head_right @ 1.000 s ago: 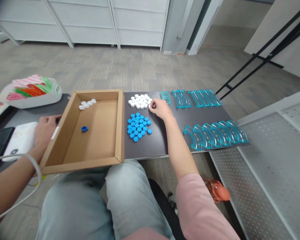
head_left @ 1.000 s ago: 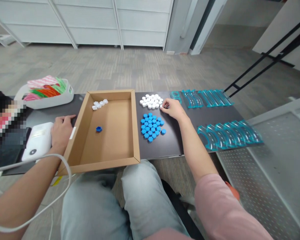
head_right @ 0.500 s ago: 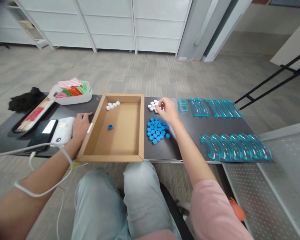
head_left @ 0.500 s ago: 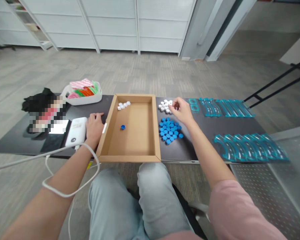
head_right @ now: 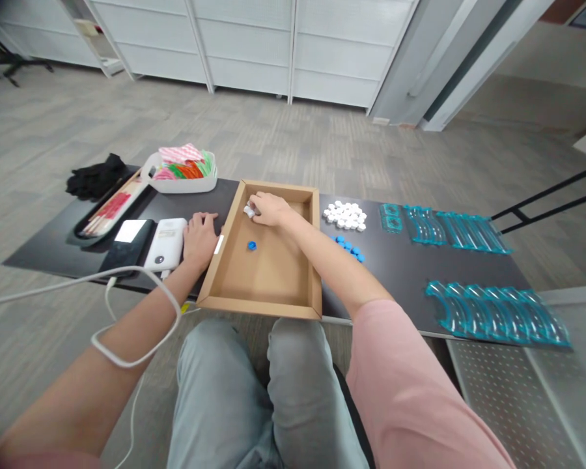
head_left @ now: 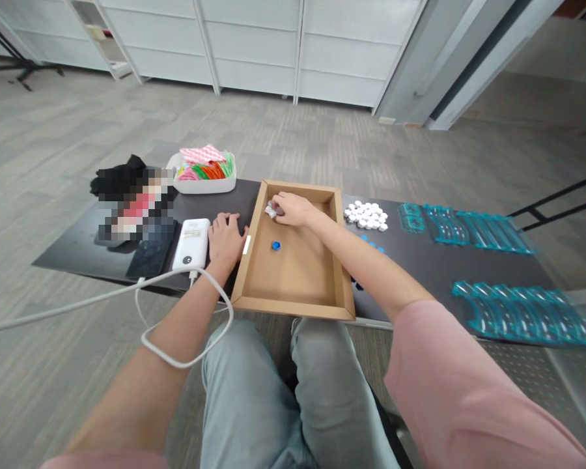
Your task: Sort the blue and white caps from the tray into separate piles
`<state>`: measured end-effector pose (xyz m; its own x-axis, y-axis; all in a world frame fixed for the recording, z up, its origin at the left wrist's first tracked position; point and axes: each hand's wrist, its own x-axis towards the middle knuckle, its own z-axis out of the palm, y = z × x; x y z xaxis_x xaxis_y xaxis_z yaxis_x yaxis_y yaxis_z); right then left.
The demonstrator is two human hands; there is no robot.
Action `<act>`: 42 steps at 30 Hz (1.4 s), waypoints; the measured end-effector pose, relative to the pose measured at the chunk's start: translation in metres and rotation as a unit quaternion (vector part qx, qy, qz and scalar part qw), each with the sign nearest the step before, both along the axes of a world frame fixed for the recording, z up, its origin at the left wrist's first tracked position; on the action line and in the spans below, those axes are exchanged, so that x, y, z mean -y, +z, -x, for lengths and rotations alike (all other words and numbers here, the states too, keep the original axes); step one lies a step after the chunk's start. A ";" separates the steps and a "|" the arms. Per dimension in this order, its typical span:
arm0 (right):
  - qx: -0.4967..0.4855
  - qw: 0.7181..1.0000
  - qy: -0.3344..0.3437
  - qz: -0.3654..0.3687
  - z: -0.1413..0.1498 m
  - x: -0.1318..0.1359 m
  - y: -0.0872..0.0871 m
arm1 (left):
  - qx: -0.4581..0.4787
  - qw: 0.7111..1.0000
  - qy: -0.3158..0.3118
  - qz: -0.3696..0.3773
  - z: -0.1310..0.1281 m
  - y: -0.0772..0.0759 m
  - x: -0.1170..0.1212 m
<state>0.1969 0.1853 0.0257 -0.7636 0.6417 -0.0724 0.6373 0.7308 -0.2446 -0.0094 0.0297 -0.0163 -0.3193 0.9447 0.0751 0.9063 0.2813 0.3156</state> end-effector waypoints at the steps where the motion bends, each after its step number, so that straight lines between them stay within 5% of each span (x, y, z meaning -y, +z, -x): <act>1: -0.010 1.000 0.004 0.011 -0.001 0.003 0.000 | 0.002 1.000 -0.001 -0.006 -0.001 0.000 0.000; 5: -0.114 0.985 -0.028 0.125 -0.011 0.008 0.001 | 0.011 1.000 -0.002 -0.008 -0.002 0.002 0.001; 10: -0.267 0.910 -0.099 0.300 -0.036 0.005 0.002 | 0.008 1.000 0.000 0.012 -0.004 0.007 0.002; 15: -0.218 0.947 -0.090 0.220 -0.047 0.007 0.002 | 0.004 1.000 0.006 0.023 -0.005 0.010 0.003; 19: -0.135 0.979 -0.040 0.148 -0.023 0.012 -0.002 | 0.001 1.000 0.010 0.023 -0.005 0.012 0.003; 24: -0.062 0.993 0.006 0.103 0.012 0.017 -0.003 | -0.017 1.000 0.016 0.010 -0.002 0.007 0.002; 27: -0.091 0.990 0.003 0.109 0.007 0.021 0.004 | -0.037 0.999 0.014 0.016 0.000 0.004 0.001; 31: -0.199 0.976 0.005 0.092 -0.047 0.025 0.024 | -0.042 0.999 0.012 0.024 0.002 0.003 0.000; 35: -0.240 0.961 -0.135 0.020 -0.153 0.026 0.035 | -0.047 0.998 0.021 0.035 0.002 0.005 -0.001; 38: -0.269 0.919 -0.286 -0.039 -0.238 0.025 0.024 | -0.065 0.996 0.029 0.051 0.004 0.005 -0.003; 42: -0.239 0.896 -0.370 -0.061 -0.308 0.024 -0.006 | -0.090 0.993 0.034 0.064 0.008 0.001 -0.004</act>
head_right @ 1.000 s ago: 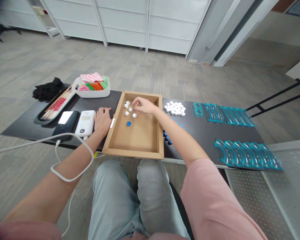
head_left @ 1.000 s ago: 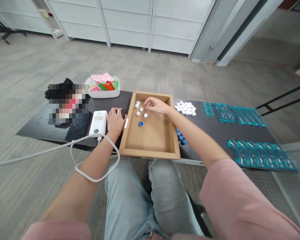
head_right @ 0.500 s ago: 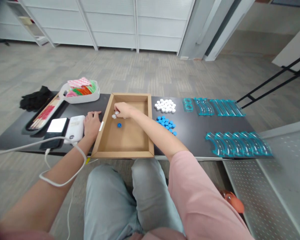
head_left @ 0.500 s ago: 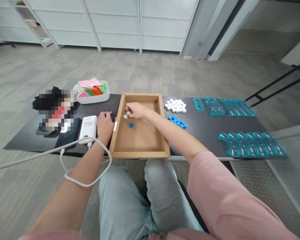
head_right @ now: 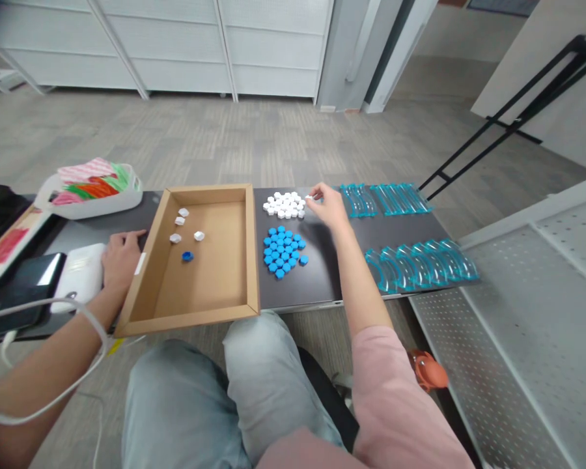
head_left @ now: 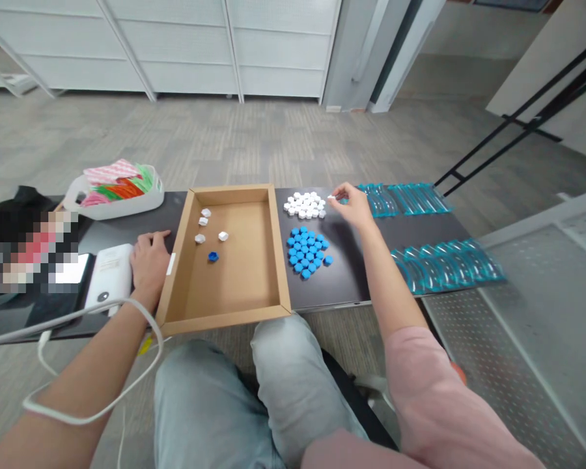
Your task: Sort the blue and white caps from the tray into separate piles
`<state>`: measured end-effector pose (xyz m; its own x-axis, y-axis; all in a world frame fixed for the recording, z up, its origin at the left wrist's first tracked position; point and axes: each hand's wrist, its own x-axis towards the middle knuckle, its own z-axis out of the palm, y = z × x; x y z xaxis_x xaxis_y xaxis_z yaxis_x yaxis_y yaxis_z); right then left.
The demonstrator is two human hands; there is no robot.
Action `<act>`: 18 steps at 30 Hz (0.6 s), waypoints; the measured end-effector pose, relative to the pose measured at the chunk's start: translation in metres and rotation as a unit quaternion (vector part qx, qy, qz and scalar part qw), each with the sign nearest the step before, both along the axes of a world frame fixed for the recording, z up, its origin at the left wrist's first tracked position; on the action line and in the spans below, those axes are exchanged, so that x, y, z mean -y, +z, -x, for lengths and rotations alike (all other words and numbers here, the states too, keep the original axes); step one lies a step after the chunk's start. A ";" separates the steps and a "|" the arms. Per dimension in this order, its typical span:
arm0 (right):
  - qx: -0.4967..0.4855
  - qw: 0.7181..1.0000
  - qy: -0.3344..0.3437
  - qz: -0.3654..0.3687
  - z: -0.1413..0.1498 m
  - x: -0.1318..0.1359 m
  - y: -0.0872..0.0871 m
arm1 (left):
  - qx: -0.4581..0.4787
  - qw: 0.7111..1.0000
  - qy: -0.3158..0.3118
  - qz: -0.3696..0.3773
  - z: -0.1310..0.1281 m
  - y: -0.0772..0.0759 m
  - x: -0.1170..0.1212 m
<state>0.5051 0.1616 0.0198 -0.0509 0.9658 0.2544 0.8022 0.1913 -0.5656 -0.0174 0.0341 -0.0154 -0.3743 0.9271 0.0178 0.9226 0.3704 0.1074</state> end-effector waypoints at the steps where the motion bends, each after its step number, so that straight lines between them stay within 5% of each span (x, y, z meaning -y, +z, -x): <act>1: 0.023 1.000 -0.006 0.004 -0.008 0.000 -0.007 | -0.005 1.000 0.002 -0.002 0.001 -0.001 0.000; 8: 0.113 0.992 0.051 0.033 -0.014 -0.004 -0.029 | -0.019 1.000 0.016 -0.010 0.011 -0.009 -0.004; 18: 0.076 0.997 0.006 -0.008 -0.009 0.013 -0.014 | -0.001 1.000 0.007 -0.013 0.006 -0.003 -0.003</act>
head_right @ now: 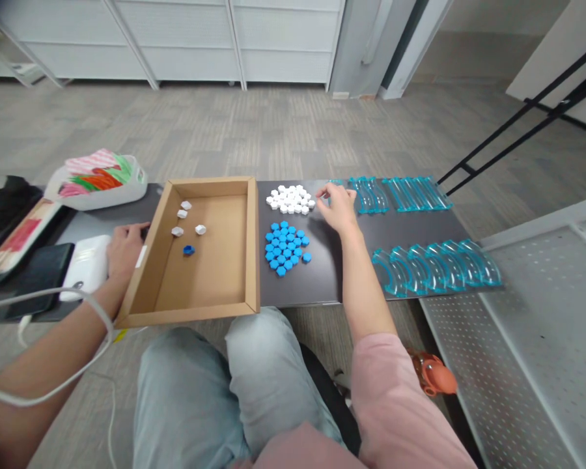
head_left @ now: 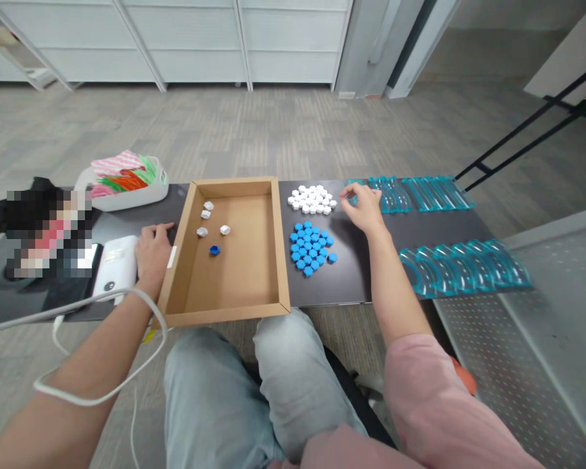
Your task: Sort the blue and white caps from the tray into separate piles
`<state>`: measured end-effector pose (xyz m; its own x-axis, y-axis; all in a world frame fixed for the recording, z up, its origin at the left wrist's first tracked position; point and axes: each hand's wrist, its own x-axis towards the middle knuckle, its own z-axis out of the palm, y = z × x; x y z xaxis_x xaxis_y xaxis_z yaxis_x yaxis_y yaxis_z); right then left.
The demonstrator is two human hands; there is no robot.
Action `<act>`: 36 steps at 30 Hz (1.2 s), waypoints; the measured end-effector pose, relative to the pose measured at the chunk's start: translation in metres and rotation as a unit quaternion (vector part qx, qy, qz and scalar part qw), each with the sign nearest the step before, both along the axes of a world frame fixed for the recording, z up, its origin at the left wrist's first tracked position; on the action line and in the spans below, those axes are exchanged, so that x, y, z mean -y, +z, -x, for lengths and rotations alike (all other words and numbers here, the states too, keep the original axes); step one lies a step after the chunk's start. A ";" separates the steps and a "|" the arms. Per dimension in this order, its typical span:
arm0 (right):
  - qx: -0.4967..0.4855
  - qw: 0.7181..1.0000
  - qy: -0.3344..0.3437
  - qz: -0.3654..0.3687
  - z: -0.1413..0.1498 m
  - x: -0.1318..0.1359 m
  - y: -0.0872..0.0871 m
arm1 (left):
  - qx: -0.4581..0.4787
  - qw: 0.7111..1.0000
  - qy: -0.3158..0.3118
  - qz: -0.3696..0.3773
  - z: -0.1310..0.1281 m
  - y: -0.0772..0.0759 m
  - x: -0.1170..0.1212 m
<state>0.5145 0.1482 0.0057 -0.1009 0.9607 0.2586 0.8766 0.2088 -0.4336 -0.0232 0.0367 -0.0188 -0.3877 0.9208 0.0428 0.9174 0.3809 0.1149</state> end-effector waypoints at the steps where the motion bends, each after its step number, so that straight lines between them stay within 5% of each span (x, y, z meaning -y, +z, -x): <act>1: -0.004 1.000 0.009 -0.003 0.011 0.002 0.004 | 0.009 1.000 -0.003 -0.003 -0.002 0.002 0.001; 5: -0.026 0.989 0.149 0.002 0.085 0.009 0.026 | 0.039 0.999 -0.011 -0.002 -0.009 0.008 0.004; 9: 0.040 0.929 0.363 0.053 0.190 0.013 0.042 | 0.048 0.999 -0.014 0.001 -0.010 0.009 0.005; 12: 0.152 0.906 0.386 0.085 0.254 0.010 0.043 | 0.055 0.998 -0.020 -0.001 -0.011 0.009 0.005; 15: 0.213 0.895 0.380 0.096 0.284 0.008 0.040 | 0.062 0.998 -0.023 -0.011 -0.011 0.009 0.006; 29: 0.140 0.891 0.416 0.117 0.273 0.023 0.039 | 0.028 0.999 -0.013 -0.012 -0.008 0.005 0.005; 32: 0.060 0.915 0.386 0.097 0.233 0.004 0.048 | 0.014 1.000 -0.011 -0.010 -0.008 0.004 0.004; 36: -0.006 0.965 0.258 0.056 0.128 -0.040 0.055 | 0.005 1.000 -0.006 -0.002 -0.008 0.003 0.004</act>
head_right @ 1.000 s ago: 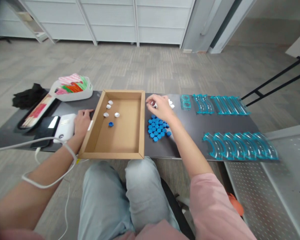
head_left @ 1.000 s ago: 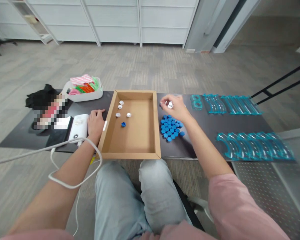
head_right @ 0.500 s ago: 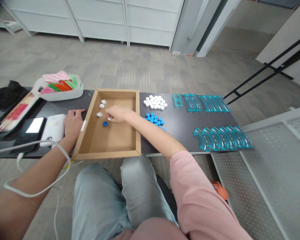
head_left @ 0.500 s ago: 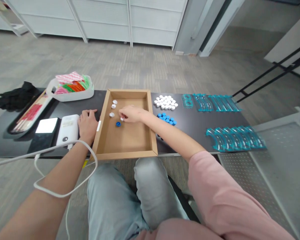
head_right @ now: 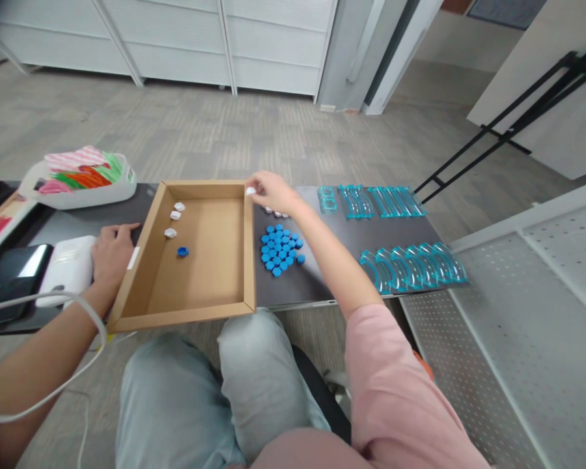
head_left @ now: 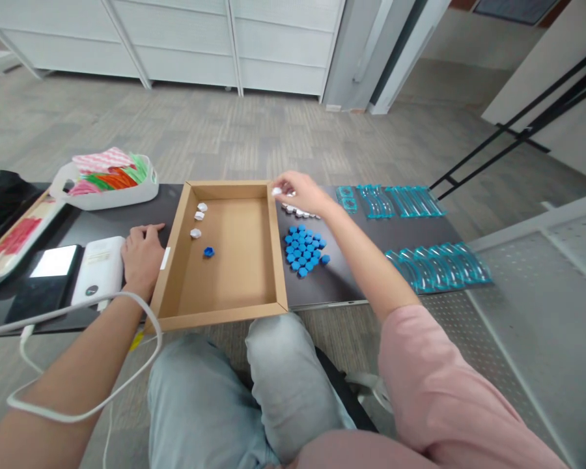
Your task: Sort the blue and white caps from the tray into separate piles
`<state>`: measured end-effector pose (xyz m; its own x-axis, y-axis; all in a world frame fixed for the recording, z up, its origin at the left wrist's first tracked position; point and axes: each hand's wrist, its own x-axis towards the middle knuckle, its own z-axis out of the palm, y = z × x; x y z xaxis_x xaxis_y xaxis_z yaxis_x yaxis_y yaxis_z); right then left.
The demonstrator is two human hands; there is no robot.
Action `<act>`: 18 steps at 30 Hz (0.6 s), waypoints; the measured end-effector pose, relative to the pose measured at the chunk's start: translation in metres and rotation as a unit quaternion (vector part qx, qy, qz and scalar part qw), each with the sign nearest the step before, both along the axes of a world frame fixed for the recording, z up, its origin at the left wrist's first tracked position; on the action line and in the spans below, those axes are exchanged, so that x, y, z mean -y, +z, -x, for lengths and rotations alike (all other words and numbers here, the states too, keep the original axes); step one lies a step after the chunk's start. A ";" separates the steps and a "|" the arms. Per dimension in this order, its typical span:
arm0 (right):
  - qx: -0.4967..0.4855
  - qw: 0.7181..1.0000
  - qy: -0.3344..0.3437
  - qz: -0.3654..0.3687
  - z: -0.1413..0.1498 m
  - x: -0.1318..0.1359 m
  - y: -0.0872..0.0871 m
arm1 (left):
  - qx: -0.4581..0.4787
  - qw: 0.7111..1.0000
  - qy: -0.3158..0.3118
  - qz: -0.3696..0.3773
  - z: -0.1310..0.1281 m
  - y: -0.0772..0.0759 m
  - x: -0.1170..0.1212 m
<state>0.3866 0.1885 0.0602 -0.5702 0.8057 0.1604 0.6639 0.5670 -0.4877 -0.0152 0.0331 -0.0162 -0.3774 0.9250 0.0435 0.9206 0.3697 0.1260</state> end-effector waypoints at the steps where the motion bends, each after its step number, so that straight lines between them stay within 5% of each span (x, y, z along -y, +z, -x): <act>1: 0.005 0.999 -0.047 -0.008 -0.028 -0.012 0.000 | -0.001 1.000 0.001 0.001 0.000 0.000 0.000; 6: 0.129 0.979 -0.155 0.025 -0.116 -0.050 -0.010 | 0.009 1.000 -0.013 0.011 0.004 0.000 0.001; 13: 0.179 0.972 -0.136 0.073 -0.122 -0.056 -0.022 | 0.017 1.000 -0.011 0.014 0.007 -0.002 -0.001; 18: 0.144 0.975 -0.164 0.036 -0.127 -0.057 -0.015 | 0.017 1.000 -0.011 -0.003 0.006 -0.004 -0.002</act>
